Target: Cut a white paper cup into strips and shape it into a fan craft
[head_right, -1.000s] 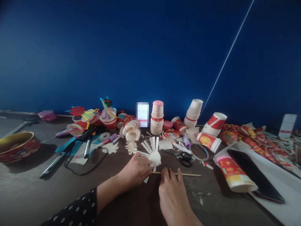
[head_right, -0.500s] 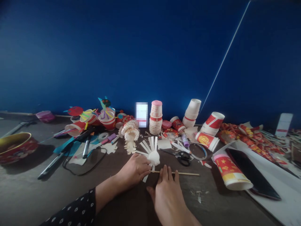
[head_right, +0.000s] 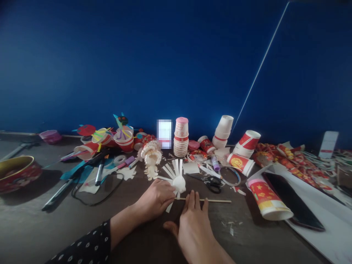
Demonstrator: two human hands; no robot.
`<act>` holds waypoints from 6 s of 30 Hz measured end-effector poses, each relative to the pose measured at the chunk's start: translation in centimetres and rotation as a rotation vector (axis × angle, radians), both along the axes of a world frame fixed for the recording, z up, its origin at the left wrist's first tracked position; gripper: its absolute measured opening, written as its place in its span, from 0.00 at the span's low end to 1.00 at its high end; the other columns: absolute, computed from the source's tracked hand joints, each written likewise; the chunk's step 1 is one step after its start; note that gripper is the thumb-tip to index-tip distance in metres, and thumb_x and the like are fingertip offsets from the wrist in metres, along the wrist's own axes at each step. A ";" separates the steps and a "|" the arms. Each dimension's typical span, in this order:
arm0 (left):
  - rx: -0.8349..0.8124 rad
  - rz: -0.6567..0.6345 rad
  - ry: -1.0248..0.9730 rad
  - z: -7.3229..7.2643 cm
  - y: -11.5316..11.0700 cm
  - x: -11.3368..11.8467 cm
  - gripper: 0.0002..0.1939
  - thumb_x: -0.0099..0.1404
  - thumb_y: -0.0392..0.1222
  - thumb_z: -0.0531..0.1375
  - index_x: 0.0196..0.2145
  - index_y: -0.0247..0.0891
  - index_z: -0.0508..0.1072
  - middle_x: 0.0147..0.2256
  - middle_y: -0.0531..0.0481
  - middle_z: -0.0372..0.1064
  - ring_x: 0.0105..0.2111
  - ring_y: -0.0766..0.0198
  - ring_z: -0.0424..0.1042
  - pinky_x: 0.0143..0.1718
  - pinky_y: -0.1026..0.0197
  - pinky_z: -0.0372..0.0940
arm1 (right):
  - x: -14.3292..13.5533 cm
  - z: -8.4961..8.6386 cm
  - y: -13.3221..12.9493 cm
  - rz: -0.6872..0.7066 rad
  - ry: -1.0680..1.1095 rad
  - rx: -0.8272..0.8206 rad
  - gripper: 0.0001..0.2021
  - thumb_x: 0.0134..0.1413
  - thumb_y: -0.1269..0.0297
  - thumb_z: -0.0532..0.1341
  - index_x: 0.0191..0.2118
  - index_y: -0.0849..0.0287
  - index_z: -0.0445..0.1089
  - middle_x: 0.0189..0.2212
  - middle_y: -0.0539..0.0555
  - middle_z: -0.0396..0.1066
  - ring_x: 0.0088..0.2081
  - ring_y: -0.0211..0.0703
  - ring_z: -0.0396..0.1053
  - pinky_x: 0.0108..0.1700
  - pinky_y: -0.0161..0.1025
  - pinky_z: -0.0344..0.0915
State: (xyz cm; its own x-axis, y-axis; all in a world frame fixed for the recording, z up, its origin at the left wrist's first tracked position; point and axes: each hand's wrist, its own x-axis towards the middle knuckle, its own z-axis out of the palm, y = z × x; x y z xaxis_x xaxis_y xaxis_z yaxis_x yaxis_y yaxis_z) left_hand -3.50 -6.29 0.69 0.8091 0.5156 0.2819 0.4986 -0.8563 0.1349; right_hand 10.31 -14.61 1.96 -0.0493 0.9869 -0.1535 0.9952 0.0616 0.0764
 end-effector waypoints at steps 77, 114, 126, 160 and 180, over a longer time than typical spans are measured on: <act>-0.111 0.154 -0.095 -0.2 -0.1 1.5 0.05 0.61 0.39 0.56 0.33 0.38 0.72 0.34 0.50 0.70 0.37 0.60 0.67 0.40 0.58 0.60 | 1.7 -1.6 1.6 0.027 0.118 0.127 0.36 0.53 0.46 0.53 0.59 0.72 0.54 0.61 0.69 0.43 0.61 0.63 0.43 0.56 0.63 0.45; 0.095 0.161 -0.097 -1.8 0.4 1.8 0.11 0.64 0.40 0.53 0.26 0.38 0.71 0.29 0.50 0.67 0.31 0.63 0.65 0.31 0.63 0.59 | 3.5 -2.1 2.6 0.032 0.273 0.245 0.21 0.55 0.67 0.54 0.54 0.71 0.62 0.57 0.69 0.56 0.57 0.58 0.55 0.55 0.52 0.54; 0.063 0.164 -0.105 -1.6 0.3 1.8 0.12 0.64 0.39 0.53 0.25 0.37 0.73 0.28 0.50 0.68 0.31 0.63 0.64 0.31 0.63 0.59 | 5.3 -1.5 3.7 0.227 0.479 0.428 0.10 0.54 0.75 0.53 0.26 0.58 0.66 0.27 0.52 0.68 0.35 0.44 0.63 0.37 0.38 0.58; -0.063 0.225 -0.187 -1.5 0.3 1.8 0.08 0.61 0.38 0.56 0.26 0.37 0.73 0.28 0.50 0.69 0.32 0.62 0.65 0.34 0.62 0.59 | 4.5 -2.4 4.0 0.325 0.610 0.488 0.12 0.59 0.70 0.51 0.38 0.56 0.72 0.32 0.54 0.67 0.34 0.42 0.66 0.36 0.36 0.62; -0.072 0.239 -0.136 -1.0 0.1 2.0 0.08 0.62 0.37 0.55 0.28 0.35 0.72 0.31 0.48 0.69 0.33 0.60 0.65 0.35 0.60 0.59 | 4.4 -2.4 4.6 0.311 0.795 0.455 0.13 0.56 0.74 0.52 0.39 0.58 0.72 0.34 0.55 0.70 0.36 0.43 0.69 0.38 0.36 0.64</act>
